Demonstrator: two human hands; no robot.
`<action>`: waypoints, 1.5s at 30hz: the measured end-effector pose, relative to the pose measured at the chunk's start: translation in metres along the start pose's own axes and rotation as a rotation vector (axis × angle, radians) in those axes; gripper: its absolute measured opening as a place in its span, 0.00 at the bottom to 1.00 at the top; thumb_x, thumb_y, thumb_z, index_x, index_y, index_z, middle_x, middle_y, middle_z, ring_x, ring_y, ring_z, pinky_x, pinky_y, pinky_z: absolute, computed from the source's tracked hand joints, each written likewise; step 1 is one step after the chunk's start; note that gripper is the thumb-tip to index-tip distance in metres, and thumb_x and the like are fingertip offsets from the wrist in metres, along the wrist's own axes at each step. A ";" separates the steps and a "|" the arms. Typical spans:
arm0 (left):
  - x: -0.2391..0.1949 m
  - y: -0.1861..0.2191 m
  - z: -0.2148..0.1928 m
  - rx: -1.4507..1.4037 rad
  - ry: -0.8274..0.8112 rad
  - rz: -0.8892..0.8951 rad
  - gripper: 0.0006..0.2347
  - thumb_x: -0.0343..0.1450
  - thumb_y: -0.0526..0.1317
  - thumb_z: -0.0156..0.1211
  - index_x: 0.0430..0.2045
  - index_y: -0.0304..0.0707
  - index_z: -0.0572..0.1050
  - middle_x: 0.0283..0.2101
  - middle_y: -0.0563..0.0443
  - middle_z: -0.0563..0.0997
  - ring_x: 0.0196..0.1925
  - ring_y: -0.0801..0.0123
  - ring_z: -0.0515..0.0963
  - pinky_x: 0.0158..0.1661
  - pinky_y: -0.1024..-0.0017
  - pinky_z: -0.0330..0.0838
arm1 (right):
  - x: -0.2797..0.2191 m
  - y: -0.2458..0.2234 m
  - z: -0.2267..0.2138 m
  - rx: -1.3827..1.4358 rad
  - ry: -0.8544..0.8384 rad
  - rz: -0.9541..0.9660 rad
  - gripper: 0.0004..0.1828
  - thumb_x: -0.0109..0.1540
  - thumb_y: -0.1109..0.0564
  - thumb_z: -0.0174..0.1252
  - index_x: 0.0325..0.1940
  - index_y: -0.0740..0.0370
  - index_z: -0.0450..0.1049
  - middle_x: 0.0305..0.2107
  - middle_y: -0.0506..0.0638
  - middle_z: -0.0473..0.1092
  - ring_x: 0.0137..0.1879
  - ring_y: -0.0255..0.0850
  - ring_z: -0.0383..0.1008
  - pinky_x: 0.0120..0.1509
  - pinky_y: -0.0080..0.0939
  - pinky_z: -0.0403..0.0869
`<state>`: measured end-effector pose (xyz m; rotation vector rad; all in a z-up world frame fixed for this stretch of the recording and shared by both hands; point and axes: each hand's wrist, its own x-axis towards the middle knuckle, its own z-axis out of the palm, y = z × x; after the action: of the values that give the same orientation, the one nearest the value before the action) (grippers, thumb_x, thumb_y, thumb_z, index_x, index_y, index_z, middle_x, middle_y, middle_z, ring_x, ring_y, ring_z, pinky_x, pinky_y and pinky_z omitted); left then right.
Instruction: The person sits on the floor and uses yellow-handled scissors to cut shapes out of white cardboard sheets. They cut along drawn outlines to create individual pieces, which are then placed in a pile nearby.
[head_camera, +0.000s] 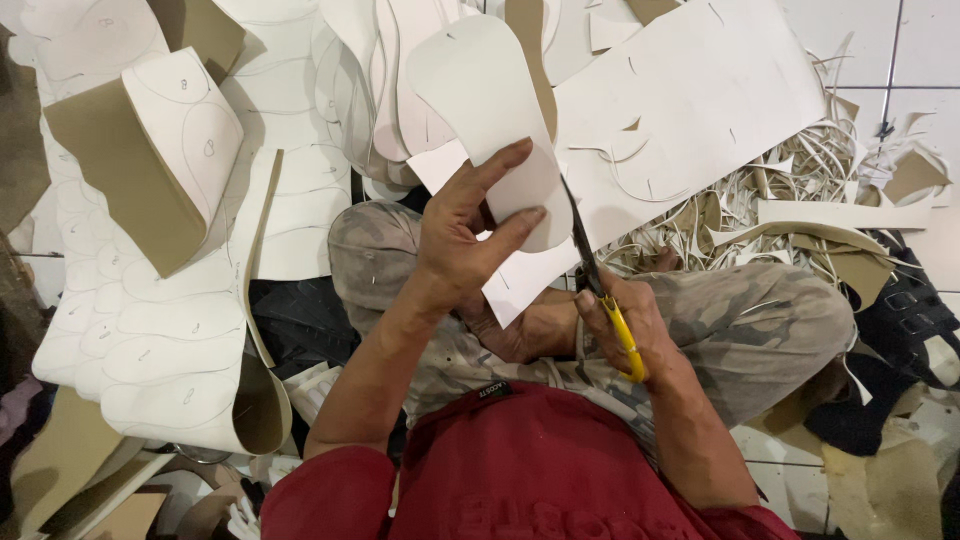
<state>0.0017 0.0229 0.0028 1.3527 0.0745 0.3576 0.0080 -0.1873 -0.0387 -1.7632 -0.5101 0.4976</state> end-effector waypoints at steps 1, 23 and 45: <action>0.003 0.003 -0.001 0.000 0.000 0.000 0.20 0.62 0.28 0.64 0.49 0.37 0.71 0.46 0.49 0.72 0.47 0.72 0.74 0.43 0.71 0.75 | -0.002 0.009 0.000 0.000 0.000 0.000 0.11 0.59 0.55 0.48 0.25 0.63 0.68 0.11 0.53 0.60 0.19 0.38 0.57 0.24 0.37 0.62; 0.001 0.013 0.004 -0.028 -0.049 -0.051 0.20 0.64 0.28 0.62 0.52 0.39 0.69 0.44 0.52 0.70 0.43 0.79 0.72 0.40 0.78 0.74 | 0.007 -0.003 0.005 0.015 -0.036 0.007 0.14 0.61 0.49 0.45 0.27 0.60 0.67 0.13 0.51 0.63 0.23 0.36 0.60 0.28 0.36 0.61; -0.004 -0.004 0.004 -0.034 0.016 -0.043 0.19 0.61 0.29 0.65 0.47 0.38 0.73 0.44 0.49 0.73 0.44 0.75 0.74 0.40 0.75 0.74 | -0.003 0.020 0.012 0.093 -0.052 -0.043 0.15 0.62 0.50 0.43 0.28 0.62 0.68 0.15 0.50 0.63 0.23 0.35 0.60 0.28 0.35 0.62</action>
<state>-0.0004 0.0173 -0.0007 1.3125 0.1096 0.3324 0.0000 -0.1841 -0.0612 -1.6508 -0.5522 0.5303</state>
